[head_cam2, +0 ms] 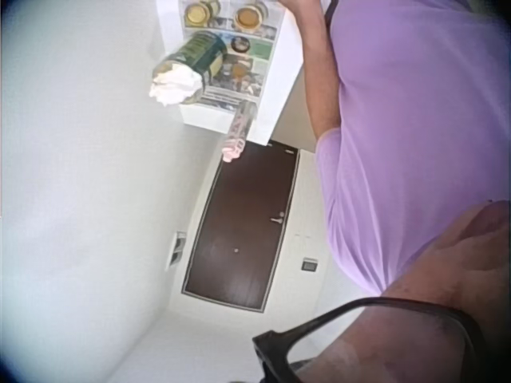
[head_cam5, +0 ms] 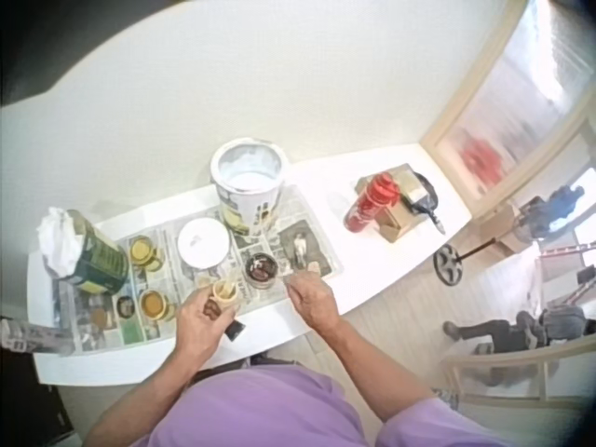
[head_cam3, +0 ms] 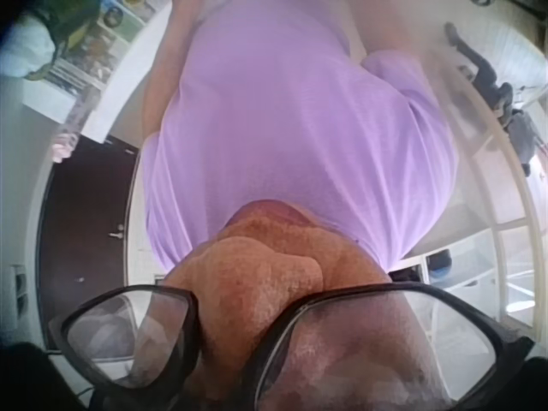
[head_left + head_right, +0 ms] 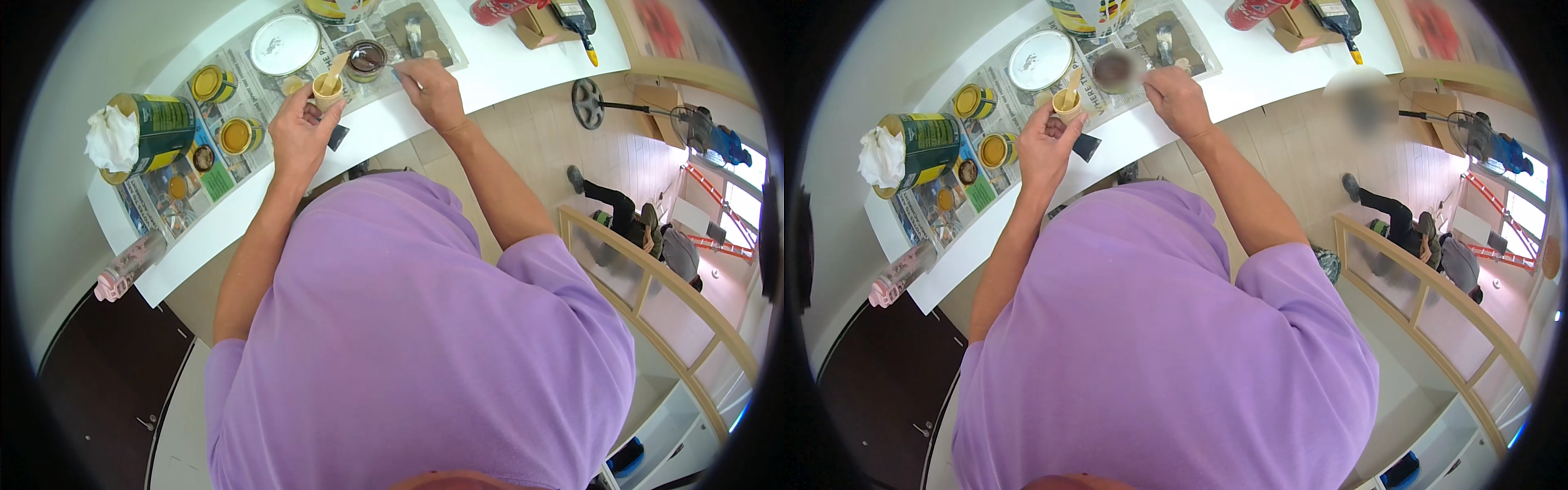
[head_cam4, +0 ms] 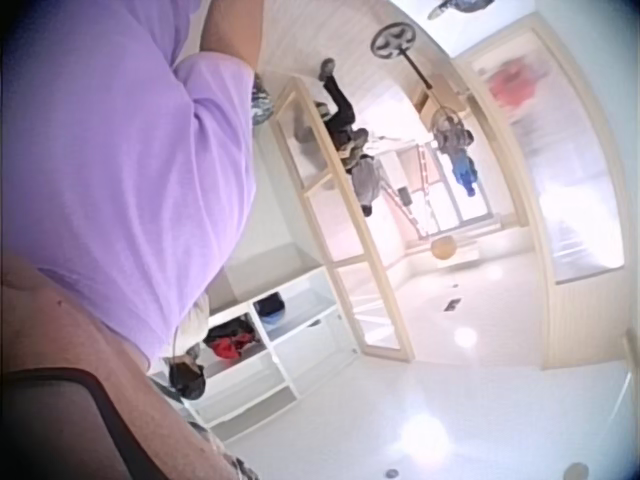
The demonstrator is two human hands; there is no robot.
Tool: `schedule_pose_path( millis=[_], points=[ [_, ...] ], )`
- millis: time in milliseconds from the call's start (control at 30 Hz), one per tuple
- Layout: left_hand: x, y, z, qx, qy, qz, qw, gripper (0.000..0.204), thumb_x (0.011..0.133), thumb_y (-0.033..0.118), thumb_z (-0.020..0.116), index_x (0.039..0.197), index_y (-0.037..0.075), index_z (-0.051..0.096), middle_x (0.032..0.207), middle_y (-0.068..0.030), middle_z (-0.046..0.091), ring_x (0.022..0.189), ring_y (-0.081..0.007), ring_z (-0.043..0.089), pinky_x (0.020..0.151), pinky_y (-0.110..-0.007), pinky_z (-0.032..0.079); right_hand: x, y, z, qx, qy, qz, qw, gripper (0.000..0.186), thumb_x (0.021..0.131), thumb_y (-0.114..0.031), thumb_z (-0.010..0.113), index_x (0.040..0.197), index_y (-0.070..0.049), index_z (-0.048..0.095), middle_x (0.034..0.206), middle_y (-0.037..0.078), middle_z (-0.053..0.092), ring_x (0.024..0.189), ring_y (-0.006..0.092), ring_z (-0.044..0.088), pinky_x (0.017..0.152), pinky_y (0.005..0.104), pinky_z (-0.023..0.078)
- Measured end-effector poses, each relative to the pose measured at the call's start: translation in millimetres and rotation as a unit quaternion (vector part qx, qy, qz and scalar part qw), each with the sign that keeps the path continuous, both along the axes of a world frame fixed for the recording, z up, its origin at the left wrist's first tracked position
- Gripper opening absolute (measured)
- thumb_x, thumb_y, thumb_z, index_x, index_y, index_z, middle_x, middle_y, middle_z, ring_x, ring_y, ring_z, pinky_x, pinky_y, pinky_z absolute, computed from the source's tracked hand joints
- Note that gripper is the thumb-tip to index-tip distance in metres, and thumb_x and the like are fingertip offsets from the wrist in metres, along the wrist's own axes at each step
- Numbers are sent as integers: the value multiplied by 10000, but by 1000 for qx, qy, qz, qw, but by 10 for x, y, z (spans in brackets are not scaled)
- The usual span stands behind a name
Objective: The person opens a small tube of paint and squeezes its contents into a small container. They then use a wooden stick to stir the mixture, adding more paint from other containers as needed. The person wipes the table surface with a tissue and continues mixing the paint in the container.
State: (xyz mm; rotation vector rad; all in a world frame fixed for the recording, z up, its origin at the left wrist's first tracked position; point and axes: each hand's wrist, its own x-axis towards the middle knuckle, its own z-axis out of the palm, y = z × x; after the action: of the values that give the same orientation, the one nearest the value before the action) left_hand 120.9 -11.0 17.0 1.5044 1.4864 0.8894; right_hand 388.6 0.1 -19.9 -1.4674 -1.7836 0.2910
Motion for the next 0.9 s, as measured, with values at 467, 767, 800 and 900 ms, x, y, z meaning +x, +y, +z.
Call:
schedule_pose_path(
  millis=[467, 767, 800, 900],
  points=[
    [-65, 47, -39, 35, 15, 9, 999, 517, 898, 214, 912, 1318, -32, 738, 983, -89, 751, 762, -110, 655, 696, -279, 556, 82, -163, 71, -31, -35, 21, 999, 177, 890, -30, 797, 1061, -72, 802, 919, 117, 763, 880, 315, 734, 782, 437, 600],
    [-79, 77, -32, 26, 15, 7, 1000, 512, 880, 210, 916, 1301, -26, 746, 1002, -104, 750, 766, -133, 663, 694, -300, 559, 83, -182, 375, -65, 17, -34, 997, 154, 913, -50, 805, 1064, -66, 832, 964, 124, 798, 896, 311, 756, 792, 414, 607],
    [-81, 78, -33, 26, 18, 7, 999, 510, 880, 209, 916, 1300, -25, 747, 998, -103, 749, 765, -133, 663, 693, -300, 558, 50, -153, 409, -58, 24, -34, 997, 156, 914, -49, 804, 1067, -64, 830, 962, 127, 797, 895, 311, 756, 791, 412, 607],
    [-74, 80, -43, 25, 8, 4, 1000, 510, 880, 211, 916, 1301, -23, 747, 995, -103, 749, 763, -133, 663, 692, -300, 558, -16, -62, 390, -36, 34, -36, 998, 165, 931, -61, 799, 1094, -68, 827, 968, 131, 795, 875, 291, 760, 778, 394, 609]
  ],
)
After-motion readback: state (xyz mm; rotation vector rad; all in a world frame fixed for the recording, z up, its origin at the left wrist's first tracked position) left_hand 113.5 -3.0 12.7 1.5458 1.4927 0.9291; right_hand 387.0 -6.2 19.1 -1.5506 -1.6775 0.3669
